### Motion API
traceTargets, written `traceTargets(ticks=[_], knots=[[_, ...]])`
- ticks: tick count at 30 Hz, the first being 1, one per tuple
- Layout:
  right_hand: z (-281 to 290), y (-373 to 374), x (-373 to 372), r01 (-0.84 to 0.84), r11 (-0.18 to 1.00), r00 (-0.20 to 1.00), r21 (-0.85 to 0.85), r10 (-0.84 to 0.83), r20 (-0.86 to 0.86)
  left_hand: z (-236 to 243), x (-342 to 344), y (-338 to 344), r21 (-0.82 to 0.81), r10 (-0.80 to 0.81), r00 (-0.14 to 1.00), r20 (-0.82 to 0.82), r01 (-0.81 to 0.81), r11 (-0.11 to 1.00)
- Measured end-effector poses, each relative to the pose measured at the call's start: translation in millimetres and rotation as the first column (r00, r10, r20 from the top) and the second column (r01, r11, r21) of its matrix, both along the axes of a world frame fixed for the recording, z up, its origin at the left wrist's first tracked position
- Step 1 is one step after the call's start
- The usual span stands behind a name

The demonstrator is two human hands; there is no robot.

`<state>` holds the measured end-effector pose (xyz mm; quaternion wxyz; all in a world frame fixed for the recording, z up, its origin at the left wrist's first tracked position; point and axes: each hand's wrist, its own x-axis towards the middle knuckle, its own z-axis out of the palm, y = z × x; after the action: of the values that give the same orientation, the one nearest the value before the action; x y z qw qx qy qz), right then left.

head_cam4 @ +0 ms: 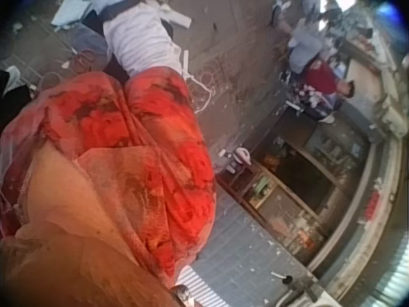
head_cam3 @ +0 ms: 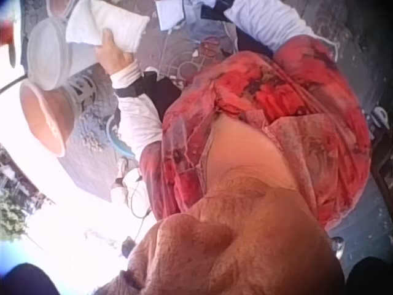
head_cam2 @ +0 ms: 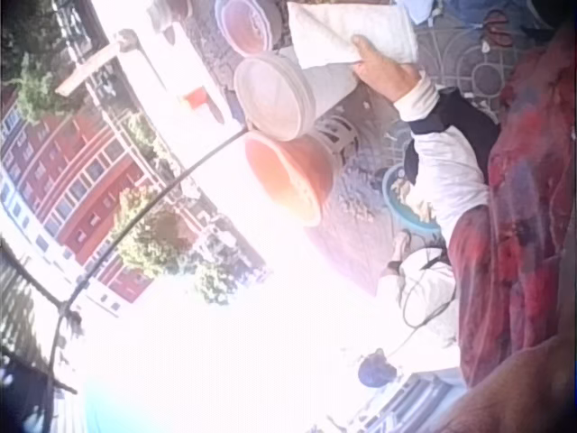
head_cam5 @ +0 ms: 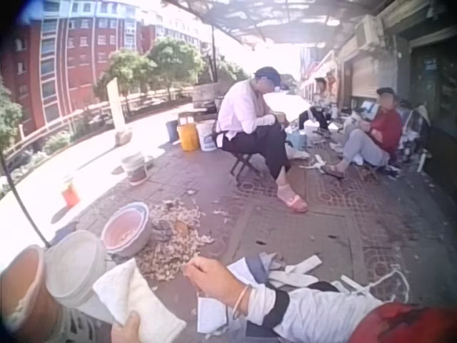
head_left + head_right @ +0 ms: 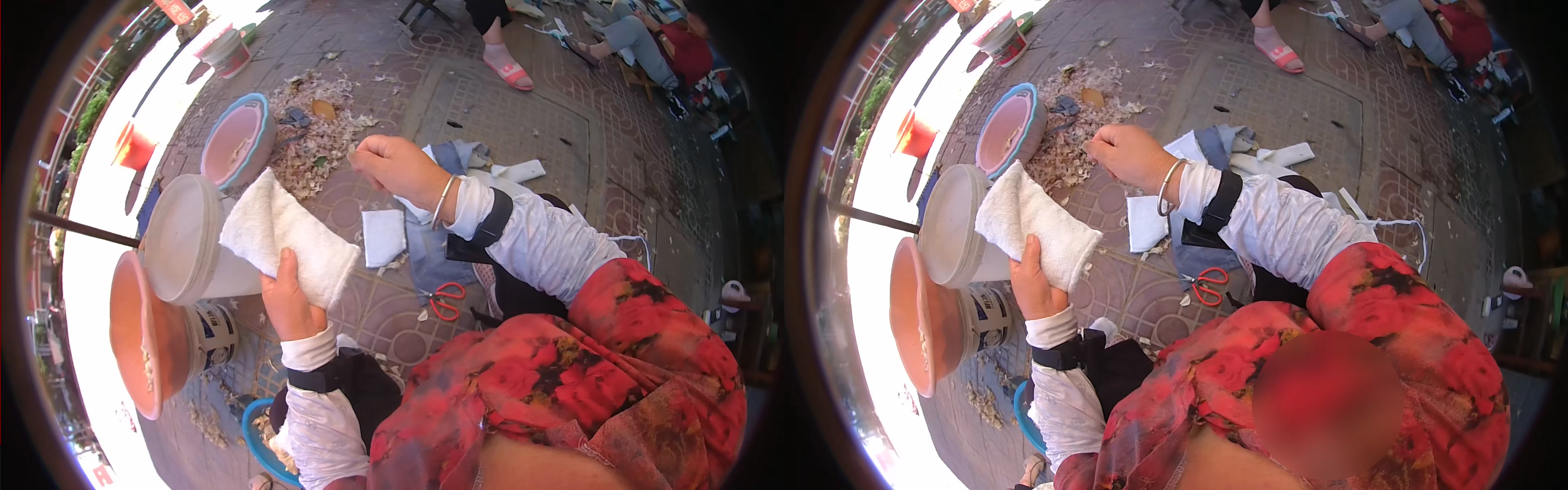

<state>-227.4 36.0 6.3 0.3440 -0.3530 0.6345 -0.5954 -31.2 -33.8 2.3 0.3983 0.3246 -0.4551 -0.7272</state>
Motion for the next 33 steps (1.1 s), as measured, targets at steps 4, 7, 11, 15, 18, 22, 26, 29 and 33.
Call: traceTargets(ticks=[4, 7, 11, 15, 18, 22, 26, 29, 33], knots=[[-21, 0, -3, -0.036, 0.981, 0.824, -0.189, -0.078, -0.561, 0, 4, -6, 0.206, -0.004, 0.993, -0.121, 0.029, 0.978], [-32, 6, 6, -0.082, 0.984, 0.514, -0.159, -0.095, -0.853, -9, 11, -17, 0.279, -0.018, 0.984, -0.177, 0.068, 0.958], [-3, 12, 14, -0.258, 0.932, 0.495, 0.254, 0.353, -0.794, -14, 15, -23, 0.346, -0.035, 0.971, -0.236, 0.118, 0.931], [-11, 2, 29, -0.099, 0.964, 0.523, -0.249, -0.162, -0.837, -13, 11, -23, 0.362, -0.015, 0.973, -0.232, 0.100, 0.927], [-11, 5, 24, -0.074, 0.932, 0.638, -0.356, -0.230, -0.735, -11, 11, -23, 0.367, -0.005, 0.972, -0.236, 0.094, 0.925], [17, 19, 21, -0.366, 0.931, 0.879, 0.005, 0.348, -0.327, -8, 8, -21, 0.369, -0.007, 0.964, -0.265, 0.109, 0.923], [63, 46, 48, -0.624, 0.649, 0.756, -0.435, 0.642, -0.125, -9, 9, -22, 0.379, -0.071, 0.952, -0.298, 0.186, 0.907], [99, 67, 75, -0.701, 0.255, 0.548, -0.666, 0.790, -0.274, -15, 11, -26, 0.394, -0.009, 0.950, -0.313, 0.138, 0.909], [115, 100, 107, -0.587, 0.065, 0.416, -0.807, 0.879, -0.232, -2, 8, -18, 0.356, 0.020, 0.951, -0.308, 0.095, 0.930]])
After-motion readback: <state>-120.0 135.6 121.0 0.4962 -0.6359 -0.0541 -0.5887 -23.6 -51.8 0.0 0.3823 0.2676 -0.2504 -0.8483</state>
